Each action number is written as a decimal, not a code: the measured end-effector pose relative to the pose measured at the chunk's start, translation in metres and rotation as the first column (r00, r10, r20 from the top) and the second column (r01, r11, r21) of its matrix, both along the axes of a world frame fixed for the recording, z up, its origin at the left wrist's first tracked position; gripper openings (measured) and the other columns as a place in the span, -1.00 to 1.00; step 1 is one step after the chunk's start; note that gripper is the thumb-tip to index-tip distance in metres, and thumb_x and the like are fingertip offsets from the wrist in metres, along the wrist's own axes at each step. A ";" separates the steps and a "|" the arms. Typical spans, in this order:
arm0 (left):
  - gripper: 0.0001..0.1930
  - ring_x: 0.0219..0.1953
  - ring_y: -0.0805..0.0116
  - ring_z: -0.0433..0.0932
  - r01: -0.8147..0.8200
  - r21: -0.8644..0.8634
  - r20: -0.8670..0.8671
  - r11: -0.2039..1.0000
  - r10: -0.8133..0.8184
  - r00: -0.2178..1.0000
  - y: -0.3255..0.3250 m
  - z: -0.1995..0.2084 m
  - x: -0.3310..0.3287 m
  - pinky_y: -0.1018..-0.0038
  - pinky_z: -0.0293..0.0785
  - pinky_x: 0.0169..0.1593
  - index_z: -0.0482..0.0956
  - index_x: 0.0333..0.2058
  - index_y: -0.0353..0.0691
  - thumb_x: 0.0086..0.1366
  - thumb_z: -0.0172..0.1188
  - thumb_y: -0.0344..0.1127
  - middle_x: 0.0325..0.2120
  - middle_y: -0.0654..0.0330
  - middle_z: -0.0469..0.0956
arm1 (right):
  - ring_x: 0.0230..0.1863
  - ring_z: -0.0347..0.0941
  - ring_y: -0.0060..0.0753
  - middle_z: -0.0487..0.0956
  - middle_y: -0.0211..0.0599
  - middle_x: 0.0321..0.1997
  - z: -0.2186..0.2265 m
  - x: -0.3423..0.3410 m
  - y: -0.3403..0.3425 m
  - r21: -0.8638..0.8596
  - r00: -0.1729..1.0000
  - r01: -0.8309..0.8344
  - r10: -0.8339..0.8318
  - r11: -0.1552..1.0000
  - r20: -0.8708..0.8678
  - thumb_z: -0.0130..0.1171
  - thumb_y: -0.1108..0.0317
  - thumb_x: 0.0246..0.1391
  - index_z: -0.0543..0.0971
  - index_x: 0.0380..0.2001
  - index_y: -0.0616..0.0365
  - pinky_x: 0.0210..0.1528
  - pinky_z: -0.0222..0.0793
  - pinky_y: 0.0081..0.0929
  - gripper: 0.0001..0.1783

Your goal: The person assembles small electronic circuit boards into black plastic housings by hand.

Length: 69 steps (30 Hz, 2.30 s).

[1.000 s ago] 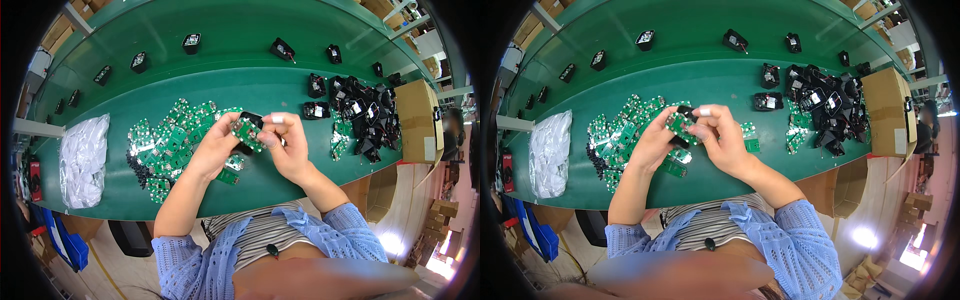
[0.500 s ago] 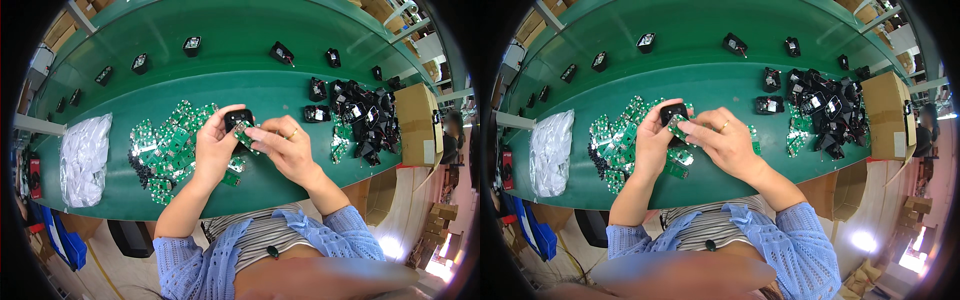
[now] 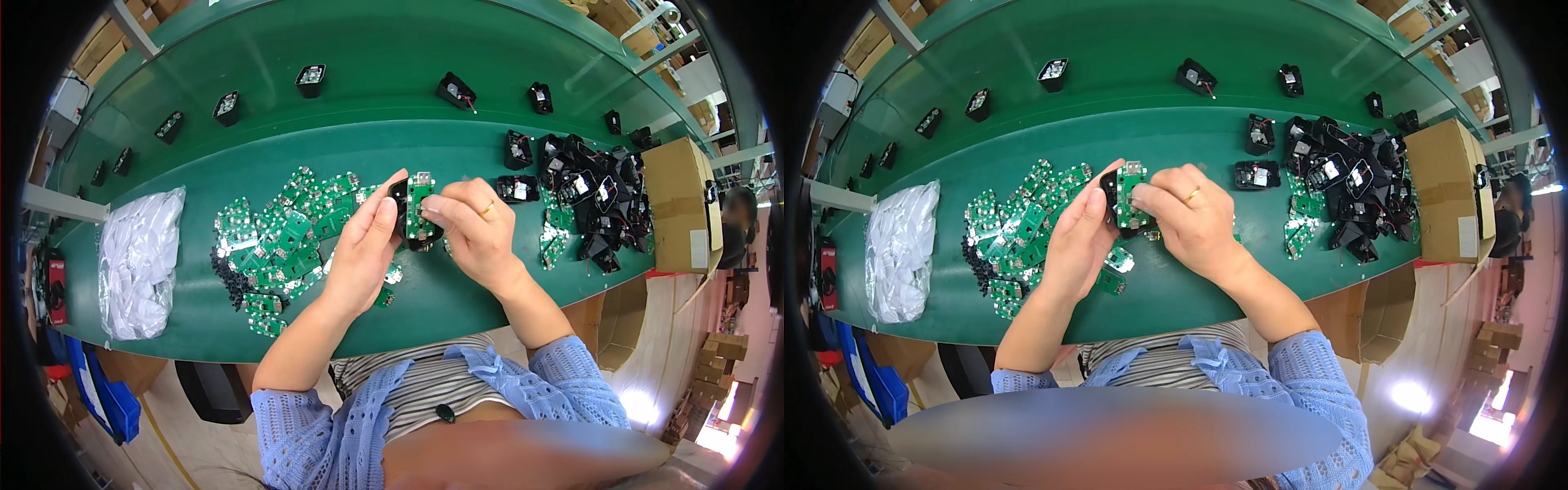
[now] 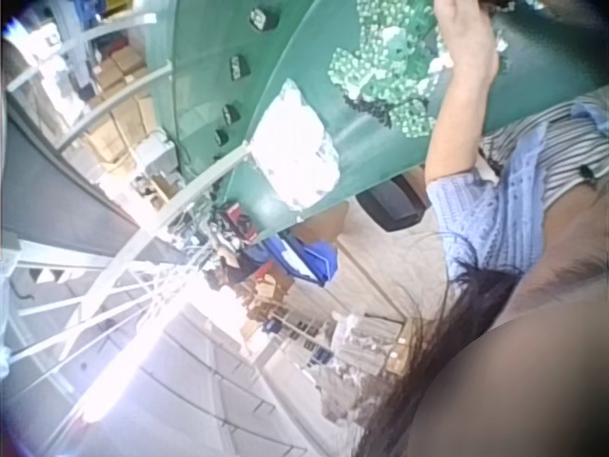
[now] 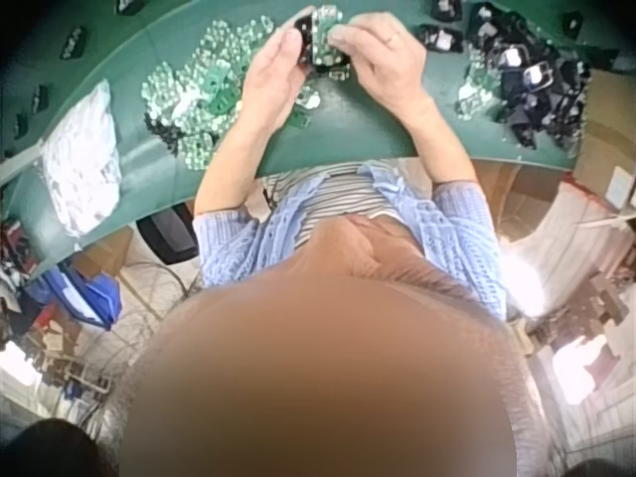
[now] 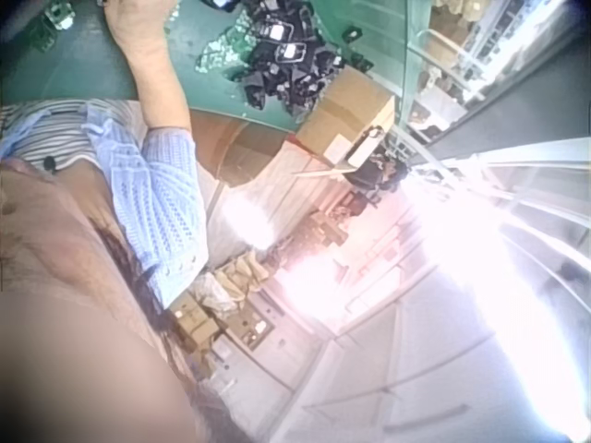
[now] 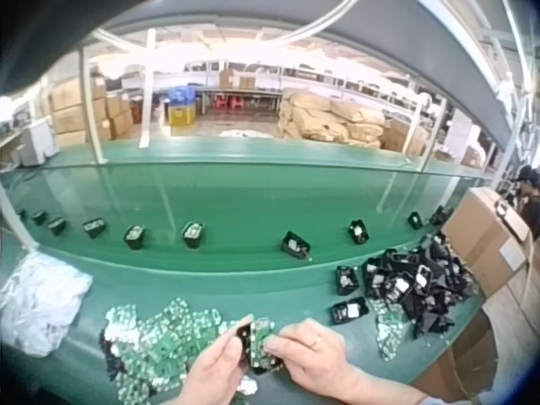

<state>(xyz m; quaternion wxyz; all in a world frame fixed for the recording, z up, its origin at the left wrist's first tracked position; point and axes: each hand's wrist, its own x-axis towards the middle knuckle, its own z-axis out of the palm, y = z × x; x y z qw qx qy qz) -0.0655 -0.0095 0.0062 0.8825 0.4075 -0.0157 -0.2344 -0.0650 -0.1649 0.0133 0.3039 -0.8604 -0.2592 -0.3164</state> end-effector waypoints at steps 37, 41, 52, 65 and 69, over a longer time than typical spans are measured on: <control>-0.72 -0.18 0.50 0.41 -0.268 0.281 0.336 0.922 0.167 0.927 -0.027 0.003 0.055 0.55 0.33 -0.07 0.35 -0.08 -0.37 0.21 -0.01 -0.49 -0.23 0.19 0.44 | -0.32 0.29 -0.64 0.34 -0.42 -0.26 -0.006 0.043 -0.011 0.776 0.592 0.137 0.577 0.616 -0.563 0.17 0.48 -0.07 0.31 -0.19 0.16 -0.42 0.30 -0.70 -0.65; -0.72 -0.23 0.48 0.44 -0.302 0.325 0.388 0.896 0.165 0.907 -0.041 -0.002 0.101 0.57 0.36 -0.13 0.34 -0.11 -0.40 0.19 0.02 -0.47 -0.25 0.17 0.46 | -0.30 0.31 -0.59 0.34 -0.39 -0.23 -0.006 0.080 -0.026 0.673 0.632 0.117 0.468 0.731 -0.618 0.17 0.43 -0.06 0.31 -0.20 0.17 -0.32 0.35 -0.60 -0.65; -0.58 -0.09 0.03 0.36 -0.704 0.690 0.701 -0.167 -0.086 0.708 -0.052 -0.071 0.236 0.23 0.30 -0.06 0.40 -0.17 -0.29 0.10 0.14 -0.09 -0.19 -0.03 0.43 | -0.04 0.33 -0.06 0.41 -0.04 -0.08 -0.045 0.170 -0.074 -0.280 0.820 0.153 -0.280 0.948 -0.499 0.23 0.28 -0.17 0.19 0.04 0.17 -0.02 0.29 -0.29 -0.32; -0.78 -0.44 0.46 0.48 -0.299 0.656 0.545 0.693 -0.160 0.823 -0.040 -0.020 0.092 0.57 0.41 -0.36 0.45 -0.22 -0.35 0.14 0.08 -0.42 -0.40 0.18 0.51 | -0.26 0.45 -0.19 0.50 -0.22 -0.27 -0.009 0.049 -0.053 -0.027 0.944 0.090 -0.094 0.996 -0.315 0.18 0.42 -0.11 0.40 -0.16 0.19 -0.24 0.38 -0.38 -0.62; -0.78 -0.35 0.38 0.48 -0.556 0.658 0.704 0.507 -0.153 0.694 -0.035 -0.031 0.075 0.55 0.39 -0.26 0.47 -0.25 -0.30 0.07 0.11 -0.45 -0.38 0.13 0.47 | -0.36 0.42 -0.19 0.47 -0.25 -0.47 0.006 0.017 -0.042 0.397 0.886 -0.069 0.239 0.915 -0.397 0.15 0.40 -0.10 0.40 -0.23 0.15 -0.33 0.36 -0.36 -0.70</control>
